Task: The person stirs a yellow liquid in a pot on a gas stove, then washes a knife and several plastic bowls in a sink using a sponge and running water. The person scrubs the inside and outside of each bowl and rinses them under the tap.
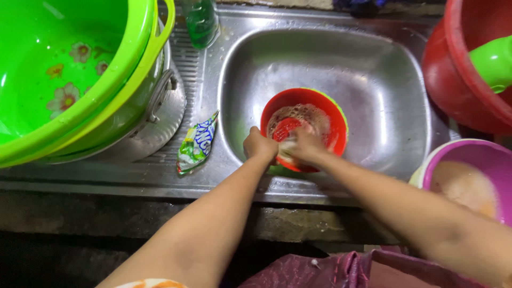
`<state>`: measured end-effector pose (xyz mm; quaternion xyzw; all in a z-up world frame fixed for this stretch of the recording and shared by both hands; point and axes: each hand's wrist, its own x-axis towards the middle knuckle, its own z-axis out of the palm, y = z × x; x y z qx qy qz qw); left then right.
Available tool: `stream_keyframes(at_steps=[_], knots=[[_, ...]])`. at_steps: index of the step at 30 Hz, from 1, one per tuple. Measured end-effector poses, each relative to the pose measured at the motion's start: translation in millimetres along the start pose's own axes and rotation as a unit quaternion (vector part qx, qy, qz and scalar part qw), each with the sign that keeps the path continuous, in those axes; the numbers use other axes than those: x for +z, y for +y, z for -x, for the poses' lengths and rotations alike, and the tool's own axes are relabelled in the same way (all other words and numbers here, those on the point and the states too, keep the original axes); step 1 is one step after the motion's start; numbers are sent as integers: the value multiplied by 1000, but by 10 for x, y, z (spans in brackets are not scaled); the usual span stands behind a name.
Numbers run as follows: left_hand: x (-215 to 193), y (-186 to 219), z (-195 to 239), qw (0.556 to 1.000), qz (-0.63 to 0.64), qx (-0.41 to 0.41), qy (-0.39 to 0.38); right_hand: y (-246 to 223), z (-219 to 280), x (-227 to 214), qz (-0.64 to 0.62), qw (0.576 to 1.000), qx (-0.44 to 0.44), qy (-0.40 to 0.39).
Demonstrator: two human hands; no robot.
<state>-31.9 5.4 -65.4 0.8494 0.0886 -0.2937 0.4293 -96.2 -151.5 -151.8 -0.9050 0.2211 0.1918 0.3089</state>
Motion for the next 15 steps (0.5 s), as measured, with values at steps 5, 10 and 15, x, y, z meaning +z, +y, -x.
stream_keyframes(at_steps=[5,10,15], knots=[[-79,15,-219,988,127,-48,-74,-371,154,-166,-469,830,-121,-276],[-309,264,-475,954,219,-82,-190,-662,823,-997,81,973,-190,-102],[-615,759,-33,946,269,-94,-157,-1135,1119,-1461,61,946,-291,133]])
